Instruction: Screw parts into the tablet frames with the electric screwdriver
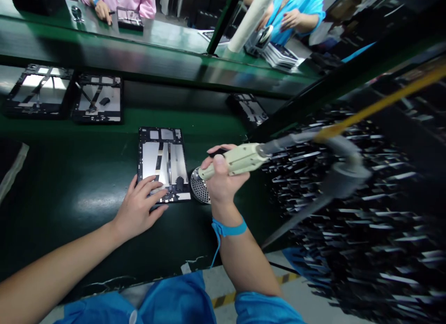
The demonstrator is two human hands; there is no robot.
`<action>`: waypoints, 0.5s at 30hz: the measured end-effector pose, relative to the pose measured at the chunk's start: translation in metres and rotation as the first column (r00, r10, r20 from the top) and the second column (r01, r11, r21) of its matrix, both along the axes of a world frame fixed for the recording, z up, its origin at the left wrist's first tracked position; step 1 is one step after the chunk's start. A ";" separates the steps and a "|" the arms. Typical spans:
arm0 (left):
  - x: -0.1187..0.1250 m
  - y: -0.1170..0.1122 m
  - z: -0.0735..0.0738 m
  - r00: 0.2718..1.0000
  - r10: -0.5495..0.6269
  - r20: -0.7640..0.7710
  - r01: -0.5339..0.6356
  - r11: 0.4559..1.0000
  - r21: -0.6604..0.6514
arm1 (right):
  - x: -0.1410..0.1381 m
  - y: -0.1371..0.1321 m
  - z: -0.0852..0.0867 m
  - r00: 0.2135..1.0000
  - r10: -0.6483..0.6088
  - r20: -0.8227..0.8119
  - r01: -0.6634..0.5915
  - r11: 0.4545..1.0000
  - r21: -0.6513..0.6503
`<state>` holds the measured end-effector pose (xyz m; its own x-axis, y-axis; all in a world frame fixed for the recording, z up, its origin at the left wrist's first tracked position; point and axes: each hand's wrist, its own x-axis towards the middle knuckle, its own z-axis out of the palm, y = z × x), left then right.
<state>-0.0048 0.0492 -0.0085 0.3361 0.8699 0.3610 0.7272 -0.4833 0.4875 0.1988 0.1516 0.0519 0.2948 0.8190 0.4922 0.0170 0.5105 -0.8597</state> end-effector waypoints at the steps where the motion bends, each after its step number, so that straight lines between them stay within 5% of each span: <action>1: 0.000 0.000 0.000 1.000 0.001 0.001 -0.001 1.000 -0.007 | -0.003 -0.005 0.005 1.000 0.013 -0.027 -0.013 1.000 0.008; 8: 0.000 0.002 -0.001 1.000 -0.021 0.020 0.022 0.999 -0.038 | -0.034 -0.052 0.009 0.903 0.426 -0.061 -0.428 0.904 -0.012; 15: -0.001 0.002 -0.001 0.999 -0.022 0.033 0.024 0.999 -0.044 | -0.043 -0.057 -0.007 0.884 0.468 -0.001 -0.467 0.883 -0.052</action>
<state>-0.0053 0.0511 -0.0092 0.3447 0.8777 0.3330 0.6994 -0.4767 0.5325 0.1563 0.0946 0.0448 -0.1332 0.8835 0.4490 -0.2034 0.4191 -0.8849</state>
